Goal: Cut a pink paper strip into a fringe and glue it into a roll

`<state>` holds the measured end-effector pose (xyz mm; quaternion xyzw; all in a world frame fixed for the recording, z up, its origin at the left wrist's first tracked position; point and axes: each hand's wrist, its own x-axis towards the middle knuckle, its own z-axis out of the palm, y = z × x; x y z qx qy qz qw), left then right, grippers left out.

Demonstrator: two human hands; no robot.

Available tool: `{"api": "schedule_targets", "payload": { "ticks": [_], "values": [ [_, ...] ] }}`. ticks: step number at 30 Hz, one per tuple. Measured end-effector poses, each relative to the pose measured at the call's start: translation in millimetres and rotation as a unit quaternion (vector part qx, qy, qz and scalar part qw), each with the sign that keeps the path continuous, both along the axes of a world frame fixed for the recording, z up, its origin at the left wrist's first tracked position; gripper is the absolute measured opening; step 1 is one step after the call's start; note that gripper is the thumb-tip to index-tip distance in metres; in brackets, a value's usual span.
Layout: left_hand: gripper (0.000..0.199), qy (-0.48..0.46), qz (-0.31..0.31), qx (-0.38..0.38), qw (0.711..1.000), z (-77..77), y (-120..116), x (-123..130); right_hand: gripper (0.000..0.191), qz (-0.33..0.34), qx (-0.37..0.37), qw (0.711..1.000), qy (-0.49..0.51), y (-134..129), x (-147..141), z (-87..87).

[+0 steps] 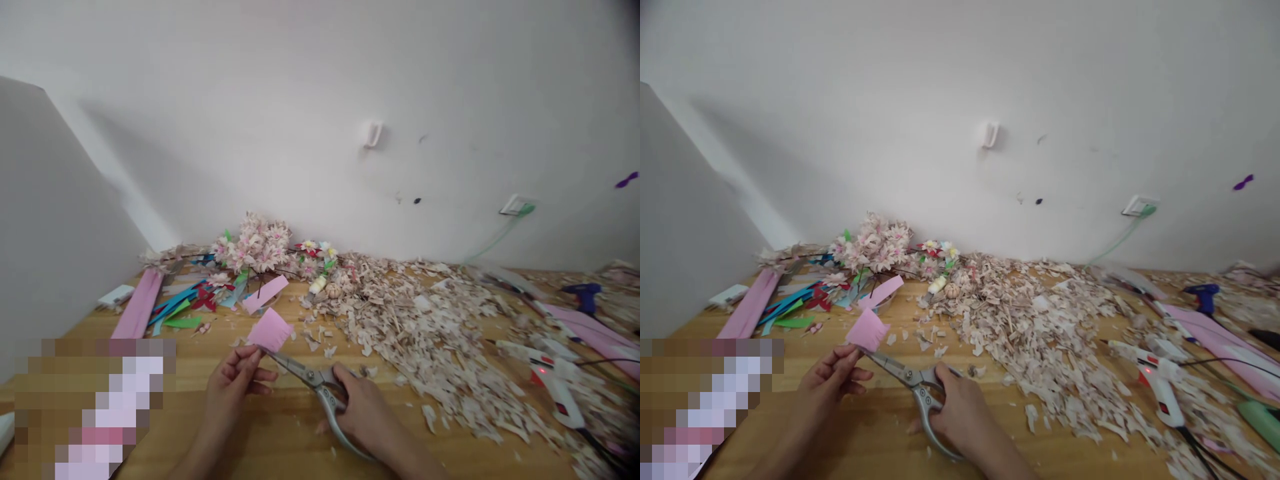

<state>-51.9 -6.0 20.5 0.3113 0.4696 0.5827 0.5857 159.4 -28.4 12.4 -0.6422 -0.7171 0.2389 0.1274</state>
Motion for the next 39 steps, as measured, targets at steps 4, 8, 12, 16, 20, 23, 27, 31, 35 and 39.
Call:
{"api": "schedule_targets", "payload": {
  "ticks": [4, 8, 12, 16, 20, 23, 27, 31, 35, 39],
  "values": [
    [0.045, -0.002, 0.005, -0.01, 1.0, -0.5, 2.2, -0.1, 0.041, 0.004, 0.011, 1.0, -0.023, -0.4, -0.4, 3.3],
    [0.045, -0.003, 0.05, -0.031, 0.998, -2.5, 6.8, -4.5, 0.043, 0.003, 0.025, 0.998, -0.06, 1.2, 5.3, 11.2],
    [0.041, -0.004, 0.086, -0.037, 0.996, -4.7, 9.5, -8.9, 0.036, -0.062, 0.036, 0.991, -0.11, 0.7, 23.7, 16.9],
    [0.04, 0.002, 0.069, -0.029, 0.997, -4.5, 10.0, -8.5, 0.028, -0.131, 0.013, 0.977, -0.17, -5.6, 46.8, 19.3],
    [0.041, 0.035, 0.028, -0.036, 0.998, -2.2, 9.0, -6.7, 0.027, -0.139, -0.021, 0.971, -0.192, -14.0, 60.8, 17.7],
    [0.04, 0.057, -0.011, -0.03, 0.998, -2.4, 7.2, -5.9, 0.021, -0.146, -0.024, 0.972, -0.181, -15.3, 64.2, 13.9],
    [0.039, 0.084, -0.029, -0.032, 0.996, -6.3, 7.2, -5.5, 0.023, -0.184, -0.025, 0.966, -0.177, -11.5, 64.1, 10.6],
    [0.036, 0.106, -0.059, -0.016, 0.992, -11.4, 9.3, -3.6, 0.03, -0.186, 0.005, 0.971, -0.148, -10.3, 63.0, 6.4],
    [0.034, 0.125, -0.094, 0.005, 0.988, -15.7, 7.9, 2.3, 0.03, -0.181, 0.069, 0.971, -0.137, -11.8, 63.3, -5.2],
    [0.029, 0.15, -0.131, 0.025, 0.98, -17.3, 6.0, 5.7, 0.029, -0.17, 0.109, 0.969, -0.145, -11.9, 67.8, -12.1]
  ]
}}
